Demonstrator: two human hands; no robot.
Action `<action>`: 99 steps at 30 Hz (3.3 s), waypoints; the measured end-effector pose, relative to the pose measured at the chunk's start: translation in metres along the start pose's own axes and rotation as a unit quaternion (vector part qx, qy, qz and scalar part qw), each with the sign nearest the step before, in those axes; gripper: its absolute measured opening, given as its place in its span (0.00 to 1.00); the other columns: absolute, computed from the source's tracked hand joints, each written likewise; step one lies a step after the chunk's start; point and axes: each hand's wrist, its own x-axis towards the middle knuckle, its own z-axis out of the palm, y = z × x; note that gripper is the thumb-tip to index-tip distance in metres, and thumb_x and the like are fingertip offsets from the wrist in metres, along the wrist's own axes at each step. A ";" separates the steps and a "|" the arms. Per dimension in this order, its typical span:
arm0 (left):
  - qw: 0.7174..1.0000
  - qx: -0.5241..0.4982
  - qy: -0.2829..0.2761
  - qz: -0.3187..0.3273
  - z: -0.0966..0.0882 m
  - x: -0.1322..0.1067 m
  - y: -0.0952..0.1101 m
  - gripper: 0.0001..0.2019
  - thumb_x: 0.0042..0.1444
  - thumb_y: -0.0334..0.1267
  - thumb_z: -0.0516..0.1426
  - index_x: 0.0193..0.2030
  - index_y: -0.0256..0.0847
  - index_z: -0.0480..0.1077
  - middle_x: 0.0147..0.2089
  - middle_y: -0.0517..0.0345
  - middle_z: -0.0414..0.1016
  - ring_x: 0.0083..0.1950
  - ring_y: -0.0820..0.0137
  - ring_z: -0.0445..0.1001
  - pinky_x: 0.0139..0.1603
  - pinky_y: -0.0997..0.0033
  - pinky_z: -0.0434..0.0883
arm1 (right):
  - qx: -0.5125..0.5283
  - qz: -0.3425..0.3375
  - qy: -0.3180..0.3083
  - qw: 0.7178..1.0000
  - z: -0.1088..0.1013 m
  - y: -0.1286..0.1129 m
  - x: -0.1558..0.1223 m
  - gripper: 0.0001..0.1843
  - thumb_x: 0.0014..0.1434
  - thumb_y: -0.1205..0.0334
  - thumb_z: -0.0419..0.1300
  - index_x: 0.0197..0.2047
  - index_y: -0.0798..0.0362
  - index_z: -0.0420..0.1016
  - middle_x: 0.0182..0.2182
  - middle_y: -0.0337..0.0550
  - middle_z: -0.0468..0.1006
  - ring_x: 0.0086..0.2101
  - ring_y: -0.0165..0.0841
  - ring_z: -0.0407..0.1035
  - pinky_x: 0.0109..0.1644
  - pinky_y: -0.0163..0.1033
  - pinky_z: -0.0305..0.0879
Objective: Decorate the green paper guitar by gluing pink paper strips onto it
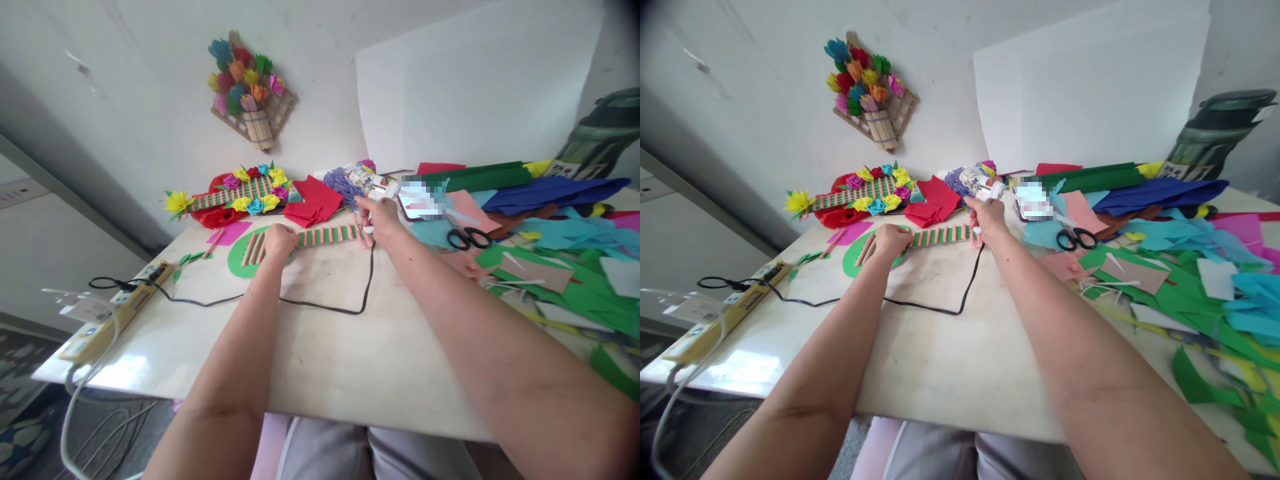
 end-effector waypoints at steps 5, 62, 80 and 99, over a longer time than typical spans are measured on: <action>1.000 0.023 -0.007 0.004 0.000 0.002 0.001 0.10 0.37 0.31 0.55 0.28 0.38 0.75 0.31 0.48 0.76 0.35 0.59 0.75 0.31 0.70 0.67 | 0.004 0.002 0.002 1.000 0.001 0.000 0.000 0.09 0.45 0.66 0.61 0.21 0.55 0.63 0.10 0.30 0.62 0.09 0.21 0.52 0.11 0.29 0.50; 0.981 -0.022 0.026 0.189 -0.014 0.000 -0.042 0.22 0.51 0.44 0.53 0.54 0.50 0.66 0.56 0.61 0.68 0.60 0.63 0.60 0.58 0.66 0.58 | -0.005 0.000 -0.019 1.000 0.006 0.007 -0.005 0.09 0.41 0.65 0.63 0.22 0.56 0.65 0.09 0.31 0.63 0.09 0.22 0.53 0.10 0.29 0.51; 0.958 0.038 -0.064 0.279 -0.005 0.000 -0.040 0.22 0.56 0.44 0.48 0.58 0.49 0.62 0.55 0.59 0.68 0.68 0.63 0.41 0.63 0.46 0.34 | -0.009 0.011 -0.029 0.999 0.014 0.003 -0.020 0.10 0.42 0.68 0.61 0.19 0.55 0.61 0.09 0.31 0.62 0.07 0.22 0.51 0.08 0.30 0.49; 0.952 0.098 -0.070 0.281 -0.004 -0.001 -0.036 0.20 0.56 0.42 0.47 0.56 0.48 0.63 0.50 0.57 0.73 0.67 0.64 0.44 0.63 0.45 0.35 | -0.020 0.014 -0.040 0.999 0.014 0.009 -0.015 0.10 0.42 0.65 0.62 0.20 0.55 0.63 0.10 0.31 0.64 0.08 0.22 0.52 0.08 0.30 0.50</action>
